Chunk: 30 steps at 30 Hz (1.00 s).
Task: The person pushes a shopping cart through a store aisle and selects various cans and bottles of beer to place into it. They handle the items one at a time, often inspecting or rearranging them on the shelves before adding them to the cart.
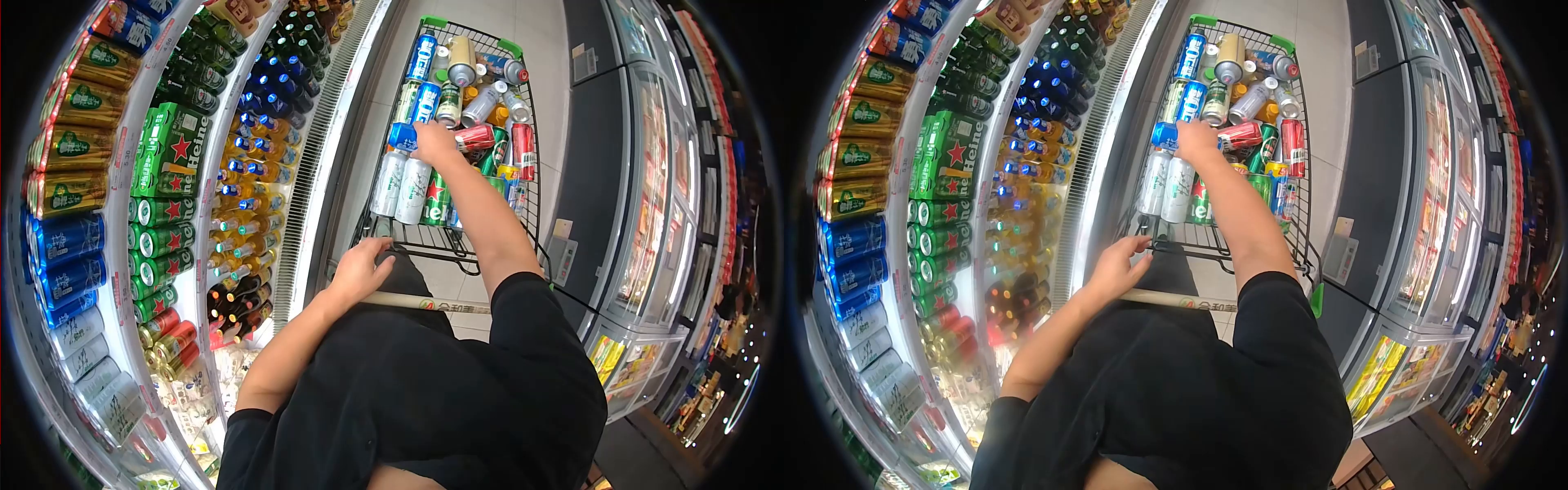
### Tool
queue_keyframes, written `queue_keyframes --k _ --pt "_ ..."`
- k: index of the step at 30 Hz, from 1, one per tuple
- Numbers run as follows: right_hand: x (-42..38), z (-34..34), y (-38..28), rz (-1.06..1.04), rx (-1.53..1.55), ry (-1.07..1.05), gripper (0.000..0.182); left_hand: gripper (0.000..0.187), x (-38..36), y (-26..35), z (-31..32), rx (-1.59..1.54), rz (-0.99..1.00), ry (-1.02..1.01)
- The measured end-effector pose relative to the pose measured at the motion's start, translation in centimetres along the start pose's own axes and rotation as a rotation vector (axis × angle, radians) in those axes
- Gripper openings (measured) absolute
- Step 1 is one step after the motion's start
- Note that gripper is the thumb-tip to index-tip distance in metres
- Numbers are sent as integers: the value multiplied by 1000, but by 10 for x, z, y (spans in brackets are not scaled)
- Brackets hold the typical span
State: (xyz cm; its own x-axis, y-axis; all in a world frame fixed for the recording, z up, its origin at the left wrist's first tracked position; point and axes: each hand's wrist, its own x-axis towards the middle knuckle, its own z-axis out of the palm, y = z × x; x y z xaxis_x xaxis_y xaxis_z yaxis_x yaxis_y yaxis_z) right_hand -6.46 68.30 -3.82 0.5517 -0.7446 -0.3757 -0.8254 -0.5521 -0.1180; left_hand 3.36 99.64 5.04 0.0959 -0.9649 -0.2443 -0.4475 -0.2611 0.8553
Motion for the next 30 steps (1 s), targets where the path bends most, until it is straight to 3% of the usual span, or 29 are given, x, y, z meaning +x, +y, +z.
queue_keyframes --k 7,12,15,19,23,30 --pt "5 8 0 -29 11 -10 72 36 -6 0 -5 -5 -5 7" --pt "16 21 19 -200 114 -38 53 37 -13 2 -14 1 5 29" --pt "12 14 20 -140 167 10 51 36 -21 0 -20 3 17 54" --pt "-25 1 3 -71 352 420 48 33 -38 -6 -43 18 48 158" --pt "-54 -4 -56 -293 446 538 40 33 -68 -17 -102 92 61 489" --pt "-112 -83 -246 -869 680 534 38 41 -150 7 -263 117 187 1588"
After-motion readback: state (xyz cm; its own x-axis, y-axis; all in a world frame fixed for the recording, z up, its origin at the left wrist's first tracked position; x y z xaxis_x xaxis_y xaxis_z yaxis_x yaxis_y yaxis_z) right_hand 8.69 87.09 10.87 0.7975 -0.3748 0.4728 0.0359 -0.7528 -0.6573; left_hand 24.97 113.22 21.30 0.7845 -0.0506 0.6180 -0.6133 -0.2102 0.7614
